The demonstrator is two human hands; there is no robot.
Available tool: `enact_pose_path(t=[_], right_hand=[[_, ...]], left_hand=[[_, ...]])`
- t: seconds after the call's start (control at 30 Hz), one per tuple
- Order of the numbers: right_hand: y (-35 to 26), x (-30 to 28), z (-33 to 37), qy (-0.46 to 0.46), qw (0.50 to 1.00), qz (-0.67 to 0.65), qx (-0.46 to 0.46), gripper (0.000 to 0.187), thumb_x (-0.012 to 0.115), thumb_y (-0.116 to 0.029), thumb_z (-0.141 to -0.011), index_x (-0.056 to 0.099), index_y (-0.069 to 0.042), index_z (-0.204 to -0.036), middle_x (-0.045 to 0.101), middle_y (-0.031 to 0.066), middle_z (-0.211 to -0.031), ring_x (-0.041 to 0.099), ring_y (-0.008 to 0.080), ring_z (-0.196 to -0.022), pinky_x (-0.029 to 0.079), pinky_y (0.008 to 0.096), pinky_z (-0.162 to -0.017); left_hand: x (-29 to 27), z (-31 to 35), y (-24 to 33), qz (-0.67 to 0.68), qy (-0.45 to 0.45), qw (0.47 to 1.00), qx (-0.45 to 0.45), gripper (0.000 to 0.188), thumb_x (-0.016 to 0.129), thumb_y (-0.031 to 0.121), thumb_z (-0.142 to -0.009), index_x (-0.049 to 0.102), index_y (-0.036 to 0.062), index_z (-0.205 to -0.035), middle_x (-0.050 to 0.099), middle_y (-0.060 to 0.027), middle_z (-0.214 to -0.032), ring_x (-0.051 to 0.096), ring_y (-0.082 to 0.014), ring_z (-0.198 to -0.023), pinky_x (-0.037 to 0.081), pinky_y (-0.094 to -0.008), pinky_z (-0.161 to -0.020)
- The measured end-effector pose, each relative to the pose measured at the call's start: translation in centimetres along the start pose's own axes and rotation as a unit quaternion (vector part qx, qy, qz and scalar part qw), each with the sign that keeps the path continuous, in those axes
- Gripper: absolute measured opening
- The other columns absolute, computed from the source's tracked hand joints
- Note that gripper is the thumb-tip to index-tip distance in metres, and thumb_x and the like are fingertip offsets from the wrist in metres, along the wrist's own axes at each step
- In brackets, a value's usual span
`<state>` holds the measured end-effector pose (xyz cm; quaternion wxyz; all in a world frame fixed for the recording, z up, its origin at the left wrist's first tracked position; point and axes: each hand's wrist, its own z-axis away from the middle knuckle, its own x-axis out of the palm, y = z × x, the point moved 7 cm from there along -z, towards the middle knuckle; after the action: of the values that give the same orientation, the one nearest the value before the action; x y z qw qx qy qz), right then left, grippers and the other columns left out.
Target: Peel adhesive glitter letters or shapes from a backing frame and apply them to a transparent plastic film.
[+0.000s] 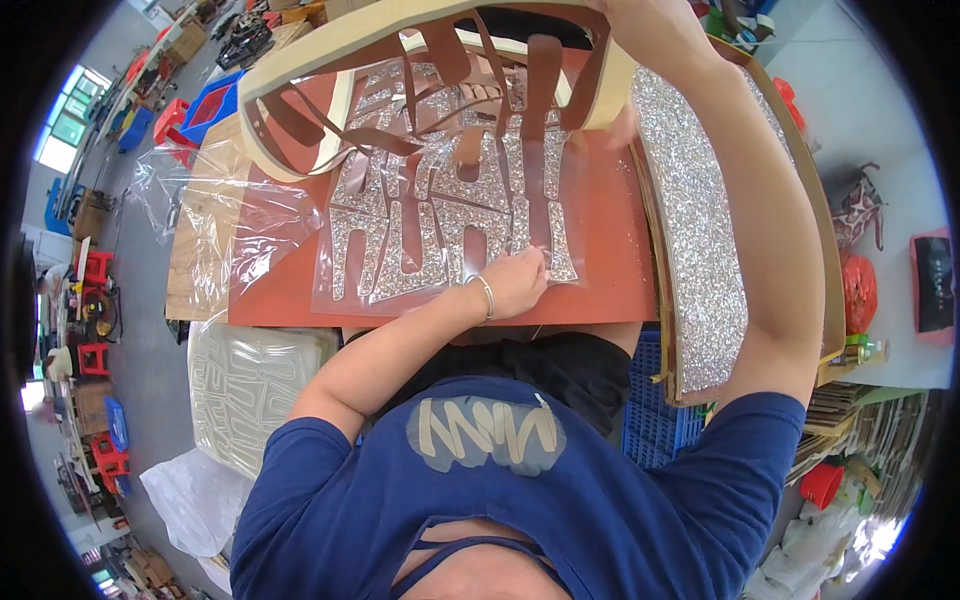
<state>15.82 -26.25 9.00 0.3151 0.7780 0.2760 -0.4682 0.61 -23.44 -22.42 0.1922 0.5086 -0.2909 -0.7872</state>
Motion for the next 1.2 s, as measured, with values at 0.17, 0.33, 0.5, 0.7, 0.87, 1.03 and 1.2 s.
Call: enact_pose_path(t=[0.17, 0.33, 0.5, 0.7, 0.87, 1.03, 1.2], right_hand=[[-2.2, -1.2, 1.4, -0.028, 0.997, -0.061, 0.031, 0.020, 0.049, -0.007, -0.085, 0.067, -0.004, -0.093, 0.066, 0.0207, -0.085, 0.066, 0.0342, -0.083, 0.051, 0.0424, -0.072], [-2.4, 0.1, 1.2, -0.066, 0.997, -0.032, 0.021, 0.017, 0.052, -0.011, -0.085, 0.066, -0.003, -0.089, 0.066, 0.0209, -0.085, 0.066, 0.0348, -0.082, 0.052, 0.0423, -0.072], [-1.4, -0.4, 1.7, 0.110, 0.971, -0.157, -0.146, 0.015, 0.053, -0.011, -0.084, 0.066, -0.002, -0.086, 0.065, 0.0193, -0.083, 0.066, 0.0349, -0.081, 0.052, 0.0415, -0.071], [-3.9, -1.7, 1.0, 0.119, 0.970, -0.127, -0.172, 0.014, 0.056, -0.013, -0.083, 0.064, -0.002, -0.082, 0.064, 0.0170, -0.080, 0.065, 0.0341, -0.077, 0.052, 0.0403, -0.069], [-6.3, -5.3, 0.2, -0.016, 0.996, 0.047, -0.076, 0.016, 0.058, -0.016, -0.083, 0.064, -0.001, -0.085, 0.063, 0.0130, -0.077, 0.064, 0.0299, -0.073, 0.052, 0.0366, -0.066], [-2.3, -7.4, -1.2, 0.137, 0.989, 0.041, -0.039, 0.008, 0.063, -0.013, -0.079, 0.063, -0.006, -0.084, 0.065, 0.0086, -0.077, 0.066, 0.0234, -0.071, 0.052, 0.0324, -0.063], [0.6, -6.4, 0.0, 0.115, 0.988, 0.102, -0.019, 0.008, 0.063, -0.012, -0.079, 0.063, -0.007, -0.085, 0.066, 0.0096, -0.078, 0.066, 0.0261, -0.073, 0.052, 0.0336, -0.064]], left_hand=[[-1.8, 2.2, 3.5, -0.113, -0.068, 0.991, 0.028, 0.028, 0.049, 0.024, -0.090, 0.059, 0.0019, -0.103, 0.055, -0.0187, -0.114, 0.054, -0.0340, -0.106, 0.040, -0.0534, -0.093], [1.9, 2.7, 5.9, -0.202, -0.045, 0.977, 0.047, 0.026, 0.051, 0.011, -0.086, 0.058, -0.0044, -0.105, 0.056, -0.0214, -0.110, 0.063, -0.0365, -0.094, 0.051, -0.0403, -0.084], [2.6, 1.7, 5.6, -0.145, -0.036, 0.984, 0.102, 0.022, 0.052, 0.008, -0.084, 0.054, -0.0062, -0.102, 0.059, -0.0223, -0.102, 0.064, -0.0347, -0.093, 0.052, -0.0383, -0.081], [2.0, 1.1, 4.2, -0.127, -0.076, 0.986, 0.071, 0.025, 0.054, 0.012, -0.085, 0.051, -0.0063, -0.102, 0.063, -0.0247, -0.092, 0.063, -0.0391, -0.087, 0.050, -0.0429, -0.080], [-0.4, 3.1, 4.6, -0.024, -0.055, 0.994, 0.090, 0.034, 0.056, 0.016, -0.085, 0.047, -0.0058, -0.109, 0.063, -0.0266, -0.095, 0.061, -0.0411, -0.091, 0.047, -0.0465, -0.082], [2.7, 3.9, 4.6, -0.064, 0.017, 0.982, 0.176, 0.029, 0.056, 0.017, -0.086, 0.052, -0.0047, -0.105, 0.059, -0.0243, -0.096, 0.057, -0.0412, -0.094, 0.045, -0.0471, -0.084], [1.9, 3.2, 2.8, -0.066, 0.142, 0.979, 0.133, 0.020, 0.053, 0.015, -0.088, 0.056, -0.0034, -0.097, 0.055, -0.0212, -0.093, 0.054, -0.0396, -0.090, 0.044, -0.0447, -0.086]])
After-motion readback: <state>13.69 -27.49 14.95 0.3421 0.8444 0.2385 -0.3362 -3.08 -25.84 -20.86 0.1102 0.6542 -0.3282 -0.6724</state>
